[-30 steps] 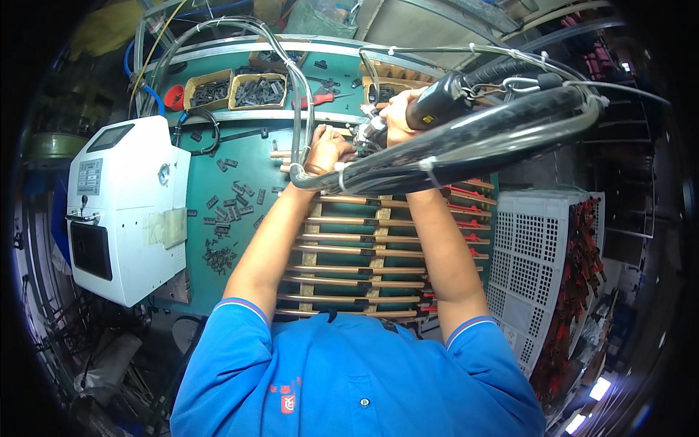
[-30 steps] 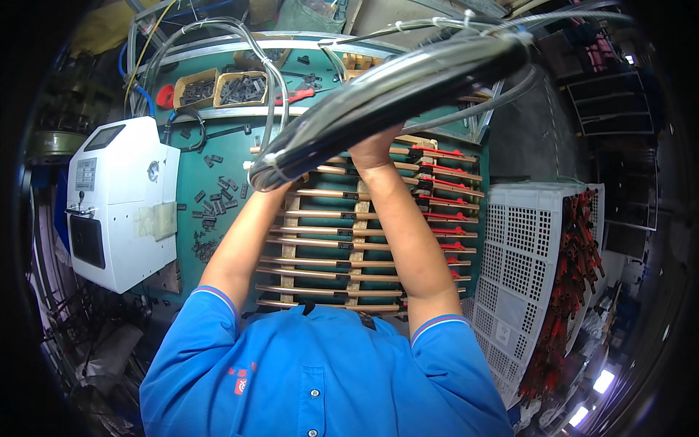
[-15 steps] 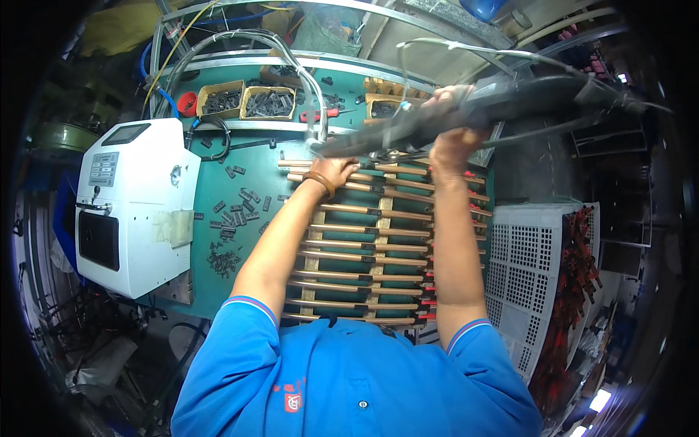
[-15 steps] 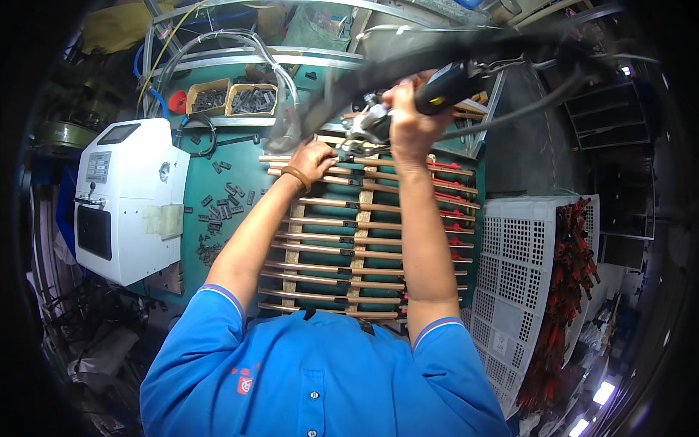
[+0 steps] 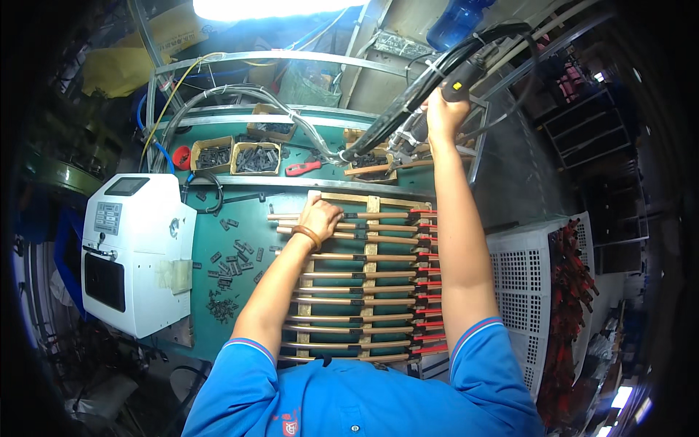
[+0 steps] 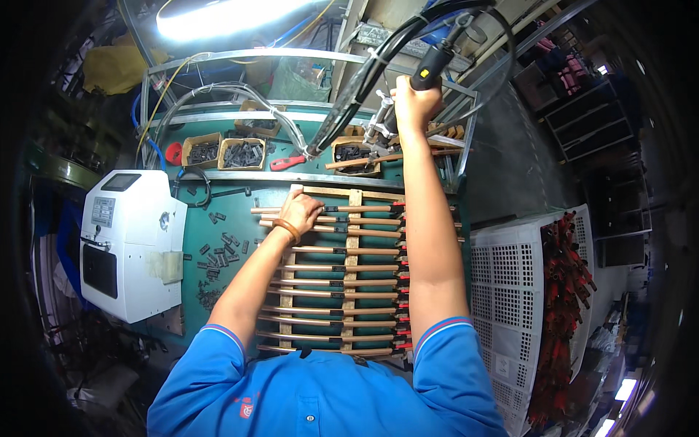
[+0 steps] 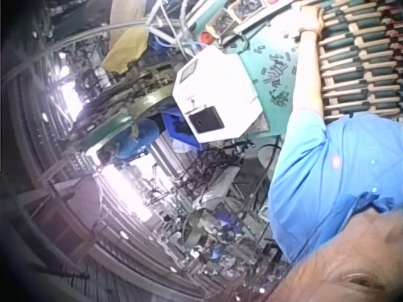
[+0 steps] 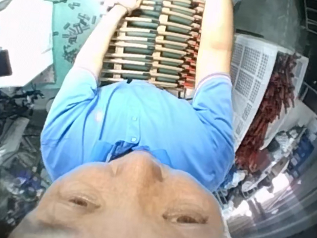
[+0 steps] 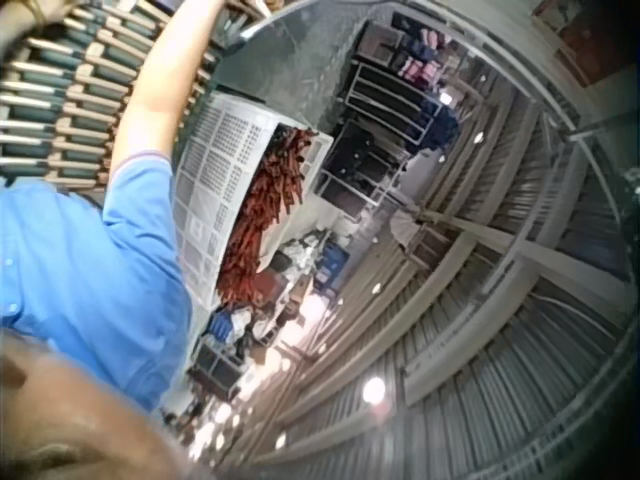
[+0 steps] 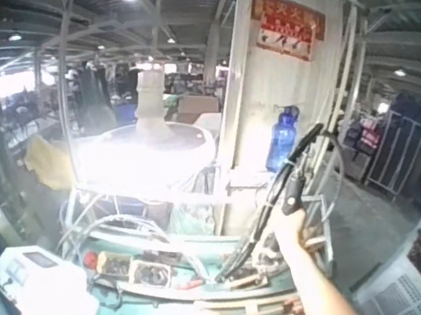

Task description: The person uses a handheld power tool to attach small black plastic pieces to the ends of multiple metal rods arranged on a green workbench. They periodically remove the rods from a wooden jig, place them into a white plastic basket, and then reload the jig with new rods to continue the process.

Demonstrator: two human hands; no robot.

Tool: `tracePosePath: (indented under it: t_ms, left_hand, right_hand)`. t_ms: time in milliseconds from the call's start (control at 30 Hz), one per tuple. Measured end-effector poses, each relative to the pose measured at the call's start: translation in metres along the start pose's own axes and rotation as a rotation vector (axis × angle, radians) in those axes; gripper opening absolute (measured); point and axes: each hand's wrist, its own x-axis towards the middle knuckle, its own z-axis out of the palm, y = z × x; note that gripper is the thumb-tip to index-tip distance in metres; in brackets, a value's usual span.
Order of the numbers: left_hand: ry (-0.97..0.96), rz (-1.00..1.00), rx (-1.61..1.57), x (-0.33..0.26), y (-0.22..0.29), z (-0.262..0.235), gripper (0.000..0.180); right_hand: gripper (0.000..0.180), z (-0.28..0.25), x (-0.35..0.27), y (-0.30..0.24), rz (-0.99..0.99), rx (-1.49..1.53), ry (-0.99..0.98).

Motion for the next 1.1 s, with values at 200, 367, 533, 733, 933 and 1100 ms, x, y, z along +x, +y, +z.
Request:
tracePosePath:
  t_ms: [200, 367, 533, 733, 933, 1100]
  left_hand:
    - [-0.04, -0.042, -0.015, -0.001, 0.004, -0.008, 0.014]
    - [0.0, 0.016, -0.043, 0.005, 0.007, -0.005, 0.012]
    - [-0.012, 0.001, 0.011, -0.002, 0.004, -0.008, 0.012]
    - [-0.017, -0.027, 0.009, -0.006, 0.001, -0.008, 0.014]
    - [-0.047, -0.016, 0.062, -0.002, 0.002, -0.003, 0.015]
    - [0.018, 0.058, 0.075, 0.009, 0.009, 0.005, 0.015]
  right_hand:
    - [0.025, 0.035, -0.002, 0.016, 0.026, -0.058, 0.067]
    - [0.025, 0.043, 0.045, 0.094, 0.011, -0.097, 0.092]
    - [0.023, 0.059, 0.049, 0.109, -0.047, -0.126, 0.078]
    - [0.041, 0.042, 0.027, 0.118, 0.161, 0.035, -0.172]
    - [0.047, 0.007, 0.003, 0.073, -0.003, -0.275, -0.325]
    - [0.068, -0.07, -0.049, 0.081, -0.079, -0.469, -0.372]
